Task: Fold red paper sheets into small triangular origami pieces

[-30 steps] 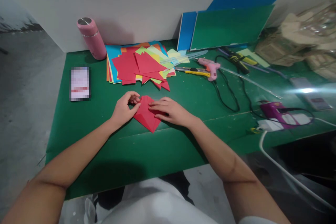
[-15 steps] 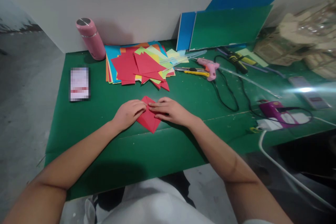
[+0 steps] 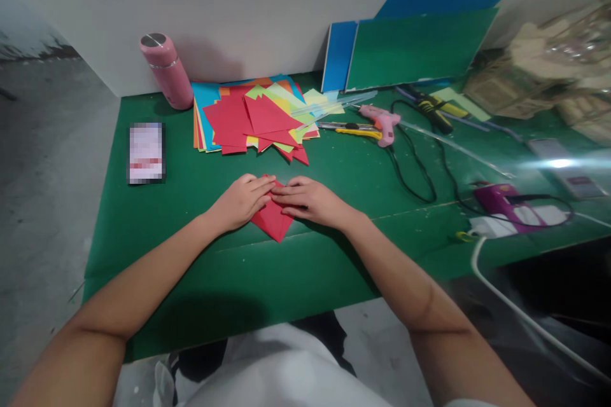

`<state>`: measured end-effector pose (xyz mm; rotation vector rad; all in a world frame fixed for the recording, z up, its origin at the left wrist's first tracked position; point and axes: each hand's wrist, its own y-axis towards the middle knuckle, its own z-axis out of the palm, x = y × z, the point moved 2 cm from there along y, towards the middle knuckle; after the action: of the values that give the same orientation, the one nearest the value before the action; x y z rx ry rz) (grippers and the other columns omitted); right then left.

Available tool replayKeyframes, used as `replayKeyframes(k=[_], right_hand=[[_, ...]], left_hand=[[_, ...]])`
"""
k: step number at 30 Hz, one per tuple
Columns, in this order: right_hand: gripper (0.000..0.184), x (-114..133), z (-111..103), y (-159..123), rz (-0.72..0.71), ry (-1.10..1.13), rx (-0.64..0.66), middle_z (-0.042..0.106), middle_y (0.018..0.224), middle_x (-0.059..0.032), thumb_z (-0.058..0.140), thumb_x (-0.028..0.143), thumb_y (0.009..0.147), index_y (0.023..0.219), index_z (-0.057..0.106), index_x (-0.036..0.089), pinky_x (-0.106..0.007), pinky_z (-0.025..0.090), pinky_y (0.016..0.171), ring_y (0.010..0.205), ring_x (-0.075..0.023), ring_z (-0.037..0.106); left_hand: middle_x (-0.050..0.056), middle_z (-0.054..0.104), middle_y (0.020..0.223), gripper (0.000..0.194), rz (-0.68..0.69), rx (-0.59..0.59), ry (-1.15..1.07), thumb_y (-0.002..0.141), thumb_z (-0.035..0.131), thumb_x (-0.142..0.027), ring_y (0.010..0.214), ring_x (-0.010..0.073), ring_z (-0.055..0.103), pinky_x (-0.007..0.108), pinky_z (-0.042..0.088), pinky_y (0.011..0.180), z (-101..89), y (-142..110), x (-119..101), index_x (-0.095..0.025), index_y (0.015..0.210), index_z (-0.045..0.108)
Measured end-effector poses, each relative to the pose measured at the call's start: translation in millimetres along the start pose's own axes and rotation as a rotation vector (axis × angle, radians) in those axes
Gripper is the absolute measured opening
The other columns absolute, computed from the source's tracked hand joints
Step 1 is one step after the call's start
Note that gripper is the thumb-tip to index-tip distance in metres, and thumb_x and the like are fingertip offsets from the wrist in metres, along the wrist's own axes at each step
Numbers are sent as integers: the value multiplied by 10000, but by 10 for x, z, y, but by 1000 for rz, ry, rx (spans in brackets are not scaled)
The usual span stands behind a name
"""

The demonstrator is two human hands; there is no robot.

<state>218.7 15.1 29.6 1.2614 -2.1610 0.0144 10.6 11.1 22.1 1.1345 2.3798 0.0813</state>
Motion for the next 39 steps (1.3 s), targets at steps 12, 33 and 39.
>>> replayKeyframes(k=[12, 33, 39], right_hand=[[325, 29, 0, -4, -1, -32, 7, 691, 1233, -67, 575, 267, 939, 1250, 656, 224, -424, 515, 930, 1050, -223, 624], [297, 37, -21, -3, 18, -84, 44, 652, 1285, -112, 540, 323, 958, 1183, 682, 190, -447, 496, 922, 1062, -240, 615], [290, 31, -20, -8, 34, -42, 49, 664, 1270, -94, 548, 318, 954, 1192, 679, 217, -449, 490, 941, 1059, -232, 620]], left_hand=[[138, 605, 1343, 383, -75, -55, 201, 997, 398, -295, 1073, 277, 577, 455, 472, 922, 23, 0, -67, -125, 1267, 609], [41, 665, 884, 80, -129, -335, -96, 915, 548, -193, 847, 162, 621, 296, 512, 780, -98, -96, -8, -178, 852, 595], [53, 725, 913, 189, -11, -245, -15, 965, 531, -290, 884, 179, 662, 321, 518, 847, -66, -89, -12, -171, 878, 650]])
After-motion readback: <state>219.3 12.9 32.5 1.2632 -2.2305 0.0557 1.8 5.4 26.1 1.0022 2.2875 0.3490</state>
